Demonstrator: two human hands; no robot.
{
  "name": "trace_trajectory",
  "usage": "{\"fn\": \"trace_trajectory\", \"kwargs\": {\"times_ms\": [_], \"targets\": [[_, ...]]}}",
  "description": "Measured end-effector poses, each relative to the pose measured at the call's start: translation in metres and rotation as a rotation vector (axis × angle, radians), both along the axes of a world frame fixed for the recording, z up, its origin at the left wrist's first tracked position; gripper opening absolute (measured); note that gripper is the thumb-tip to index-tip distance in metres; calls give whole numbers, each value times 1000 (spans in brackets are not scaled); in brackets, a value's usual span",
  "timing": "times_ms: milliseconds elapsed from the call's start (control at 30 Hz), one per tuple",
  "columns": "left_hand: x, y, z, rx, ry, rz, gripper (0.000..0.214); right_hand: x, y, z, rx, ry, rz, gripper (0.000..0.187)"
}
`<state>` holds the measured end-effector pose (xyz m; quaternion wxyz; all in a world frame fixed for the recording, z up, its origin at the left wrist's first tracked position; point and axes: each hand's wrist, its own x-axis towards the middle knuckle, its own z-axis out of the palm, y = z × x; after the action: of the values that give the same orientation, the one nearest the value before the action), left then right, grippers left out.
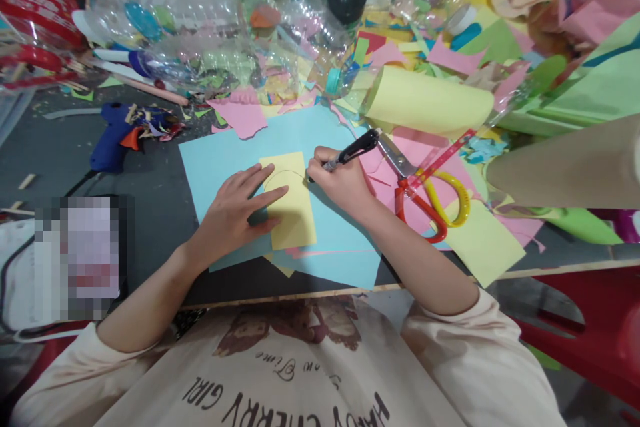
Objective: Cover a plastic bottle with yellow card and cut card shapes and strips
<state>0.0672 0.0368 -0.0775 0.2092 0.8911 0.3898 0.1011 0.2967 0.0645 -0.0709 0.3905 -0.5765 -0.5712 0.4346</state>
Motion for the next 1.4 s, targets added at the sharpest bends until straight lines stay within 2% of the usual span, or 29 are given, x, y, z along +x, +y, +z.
{"fn": "trace_trajectory", "kwargs": {"times_ms": [167,400,500,633,733,867,1100,1233,1333,1400], "targets": [[1,0,0,7,0,2,44,0,1,0,-8,17,-15,32],[1,-2,-2,31,34,-12,55,5,1,-4,7,161,-141,35],[0,-2,-1,41,13,-26,53,6,-1,-5,59,109,-91,42],[-1,-1,0,14,1,-54,45,8,1,-7,221,-146,25,37],[-3,0,1,-15,-6,-61,43,10,3,-8,273,-260,124,36],[-3,1,1,-21,-22,-54,41,11,2,-11,235,-218,162,34],[-3,-1,-3,-41,-85,-39,40,8,-1,-13,166,-27,122,38],[-2,0,-3,-128,-175,27,44,8,0,-12,125,29,107,35],[0,1,-1,-298,-346,150,65,9,1,-10,122,80,78,34],[2,2,4,-483,-508,255,84,9,0,-9,132,124,52,32]]}}
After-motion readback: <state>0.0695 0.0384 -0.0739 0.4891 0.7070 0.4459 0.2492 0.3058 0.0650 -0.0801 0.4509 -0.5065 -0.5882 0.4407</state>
